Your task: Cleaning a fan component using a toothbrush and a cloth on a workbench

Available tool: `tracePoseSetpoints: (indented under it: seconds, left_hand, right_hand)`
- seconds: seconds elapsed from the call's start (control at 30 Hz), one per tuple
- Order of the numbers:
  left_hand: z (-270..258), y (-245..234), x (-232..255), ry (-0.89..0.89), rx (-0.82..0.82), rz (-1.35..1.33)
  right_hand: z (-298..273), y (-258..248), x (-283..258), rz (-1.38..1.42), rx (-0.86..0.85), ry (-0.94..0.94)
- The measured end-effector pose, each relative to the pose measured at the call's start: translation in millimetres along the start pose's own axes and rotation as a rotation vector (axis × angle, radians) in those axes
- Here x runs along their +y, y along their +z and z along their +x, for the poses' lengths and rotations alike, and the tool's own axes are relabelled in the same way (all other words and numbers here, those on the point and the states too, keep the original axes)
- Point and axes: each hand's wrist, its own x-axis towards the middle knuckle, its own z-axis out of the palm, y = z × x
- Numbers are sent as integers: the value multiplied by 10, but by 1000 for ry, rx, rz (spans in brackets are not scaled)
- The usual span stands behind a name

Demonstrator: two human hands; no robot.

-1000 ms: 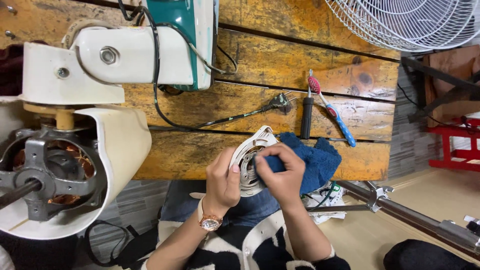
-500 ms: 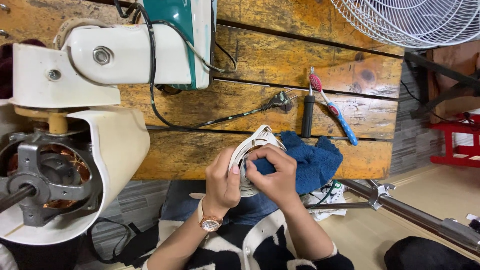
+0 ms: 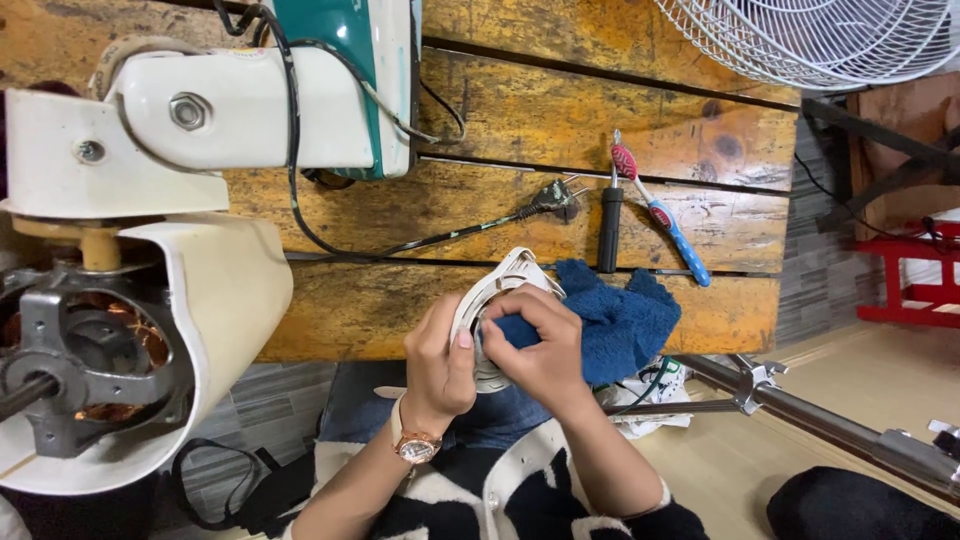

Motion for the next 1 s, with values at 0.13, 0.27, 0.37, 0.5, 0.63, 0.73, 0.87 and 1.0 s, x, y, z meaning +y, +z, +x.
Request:
tracePoseSetpoints:
  seconds: [0.13,0.27,0.37,0.5,0.63,0.73,0.87,1.0]
  left_hand:
    - [91,-18,151,-6,-11,-23]
    - [67,-27,95,14,-5,9]
    - [43,-36,64,-7,-30,-27]
    - [62,-64,45,-33,-63,-101]
    - [-23,-59,-149,-54,-56,-193]
    - [-81,-78,-364,-118,-49,-339]
    - [77,-168,-129,-223,87,-556]
    - [61,-157,-200,-267,107,-659]
  right_hand:
    - [43,-53,12,-21,-7,-6]
    - [2,-36,4,-2,-17,-35]
    - [-108,-189,64,61,-68,23]
    - [-279,-538,226,241,177,107]
    - [-274,-911,228,444,321,73]
    - [-248,-1173,188,565,466,113]
    - [-270,-1353,271,635,567,136]
    - [-349,-1383,523,561,638,195]
